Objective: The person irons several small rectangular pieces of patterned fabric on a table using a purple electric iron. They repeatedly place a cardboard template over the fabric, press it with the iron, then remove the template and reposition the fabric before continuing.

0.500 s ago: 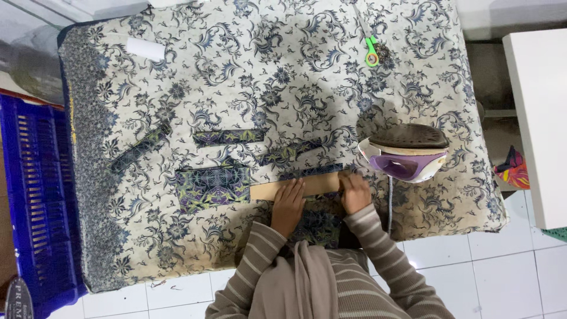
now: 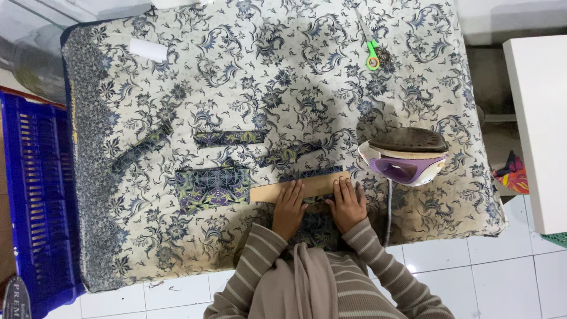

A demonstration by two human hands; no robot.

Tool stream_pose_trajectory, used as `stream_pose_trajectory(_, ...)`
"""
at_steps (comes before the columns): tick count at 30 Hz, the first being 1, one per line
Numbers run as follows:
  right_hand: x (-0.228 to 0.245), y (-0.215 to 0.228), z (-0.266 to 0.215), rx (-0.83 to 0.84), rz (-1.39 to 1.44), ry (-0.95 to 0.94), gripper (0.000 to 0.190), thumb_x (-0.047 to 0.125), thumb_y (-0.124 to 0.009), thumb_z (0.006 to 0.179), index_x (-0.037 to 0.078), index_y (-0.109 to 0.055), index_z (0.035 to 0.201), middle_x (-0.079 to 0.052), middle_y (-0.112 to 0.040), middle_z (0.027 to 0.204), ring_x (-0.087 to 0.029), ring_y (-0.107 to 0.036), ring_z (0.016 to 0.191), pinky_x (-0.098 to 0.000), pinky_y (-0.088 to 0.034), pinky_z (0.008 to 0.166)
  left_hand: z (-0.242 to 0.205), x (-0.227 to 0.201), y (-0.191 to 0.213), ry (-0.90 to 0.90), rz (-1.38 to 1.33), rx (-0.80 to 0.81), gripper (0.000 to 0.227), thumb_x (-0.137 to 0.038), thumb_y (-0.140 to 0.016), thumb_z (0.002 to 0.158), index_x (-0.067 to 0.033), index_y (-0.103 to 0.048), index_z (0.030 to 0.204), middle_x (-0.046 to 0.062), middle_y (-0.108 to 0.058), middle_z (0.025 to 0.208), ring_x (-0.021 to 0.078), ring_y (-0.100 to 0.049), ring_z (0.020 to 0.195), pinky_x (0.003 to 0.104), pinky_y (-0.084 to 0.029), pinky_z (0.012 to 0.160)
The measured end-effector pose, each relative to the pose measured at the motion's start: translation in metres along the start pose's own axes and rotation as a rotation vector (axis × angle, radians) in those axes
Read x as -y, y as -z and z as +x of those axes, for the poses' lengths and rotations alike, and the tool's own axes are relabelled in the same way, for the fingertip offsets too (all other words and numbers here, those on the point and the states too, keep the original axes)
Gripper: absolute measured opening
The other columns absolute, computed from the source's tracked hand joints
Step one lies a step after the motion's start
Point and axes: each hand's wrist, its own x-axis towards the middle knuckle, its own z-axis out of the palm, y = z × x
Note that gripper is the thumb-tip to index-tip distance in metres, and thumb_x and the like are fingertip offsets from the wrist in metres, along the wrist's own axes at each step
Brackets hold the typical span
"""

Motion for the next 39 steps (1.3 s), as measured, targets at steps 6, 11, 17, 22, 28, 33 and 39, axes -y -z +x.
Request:
stream_pose_trajectory(6, -0.023, -0.014, 0.038, 0.211, 0.138, -0.053, 0.037, 0.034, -0.072, 0.097, 0.010, -0.065, 0.124, -0.012, -0.064, 0.127, -0.030, -0.061, 0.117, -0.0482, -0.045, 0.101, 0.016, 0.021, -0.005, 0.047, -0.064, -0.091, 0.041, -0.008, -0.068, 0.099, -0.0138, -0.064, 0.139, 0.002, -0.059, 0.147, 0.0228, -0.055, 0.138, 0.041, -0.039, 0.123)
stream_pose_trajectory(11, -0.030, 0.000, 0.066, 0.106, 0.320, 0.054, 0.068, 0.019, -0.084, 0.067, 0.008, -0.062, 0.131, -0.012, -0.058, 0.131, -0.033, -0.054, 0.124, -0.0476, -0.043, 0.105, 0.045, 0.039, 0.028, -0.015, -0.294, -0.117, 0.056, -0.021, -0.081, 0.078, -0.0123, -0.066, 0.132, 0.010, -0.062, 0.132, 0.0328, -0.058, 0.121, 0.051, -0.041, 0.105)
stream_pose_trajectory(17, -0.026, 0.026, 0.068, 0.190, 0.333, 0.068, 0.076, 0.015, -0.085, 0.069, 0.011, -0.059, 0.140, -0.011, -0.057, 0.130, -0.035, -0.051, 0.122, -0.0477, -0.041, 0.105, 0.055, 0.038, 0.053, -0.010, -0.232, -0.084, 0.061, -0.027, -0.083, 0.079, -0.0106, -0.063, 0.134, 0.012, -0.058, 0.138, 0.0367, -0.052, 0.126, 0.055, -0.038, 0.105)
stream_pose_trajectory(22, -0.038, -0.005, 0.073, 0.088, 0.378, 0.231, 0.067, 0.002, -0.075, 0.069, 0.005, -0.060, 0.134, -0.014, -0.059, 0.130, -0.037, -0.052, 0.124, -0.0472, -0.043, 0.106, 0.059, 0.039, 0.050, -0.021, -0.208, -0.010, 0.063, -0.028, -0.082, 0.081, -0.0090, -0.061, 0.137, 0.012, -0.057, 0.136, 0.0349, -0.051, 0.126, 0.053, -0.039, 0.106)
stream_pose_trajectory(28, -0.036, -0.060, 0.078, 0.120, 0.291, 0.270, 0.039, 0.003, -0.063, 0.084, 0.005, -0.066, 0.123, -0.011, -0.065, 0.126, -0.031, -0.060, 0.121, -0.0394, -0.052, 0.094, 0.079, 0.045, 0.020, -0.077, 0.005, 0.296, 0.058, -0.016, -0.079, 0.078, -0.0093, -0.061, 0.133, 0.010, -0.056, 0.132, 0.0285, -0.051, 0.125, 0.047, -0.041, 0.106)
stream_pose_trajectory(33, -0.042, -0.037, 0.044, 0.064, 0.269, 0.302, 0.039, 0.004, -0.059, 0.085, 0.002, -0.068, 0.123, -0.014, -0.065, 0.127, -0.032, -0.062, 0.119, -0.0408, -0.052, 0.101, 0.070, 0.024, -0.007, -0.102, 0.067, 0.304, 0.033, -0.010, -0.059, 0.111, -0.0049, -0.056, 0.144, 0.012, -0.056, 0.132, 0.0282, -0.054, 0.124, 0.043, -0.050, 0.107)
stream_pose_trajectory(39, -0.047, -0.028, 0.013, -0.068, 0.439, 0.231, 0.035, 0.006, -0.067, 0.086, 0.001, -0.066, 0.121, -0.016, -0.064, 0.126, -0.034, -0.060, 0.123, -0.0431, -0.050, 0.107, 0.041, -0.028, -0.001, -0.040, 0.364, 0.134, 0.064, -0.012, -0.060, 0.098, -0.0080, -0.039, 0.158, 0.013, -0.054, 0.129, 0.0316, -0.050, 0.125, 0.051, -0.043, 0.110)
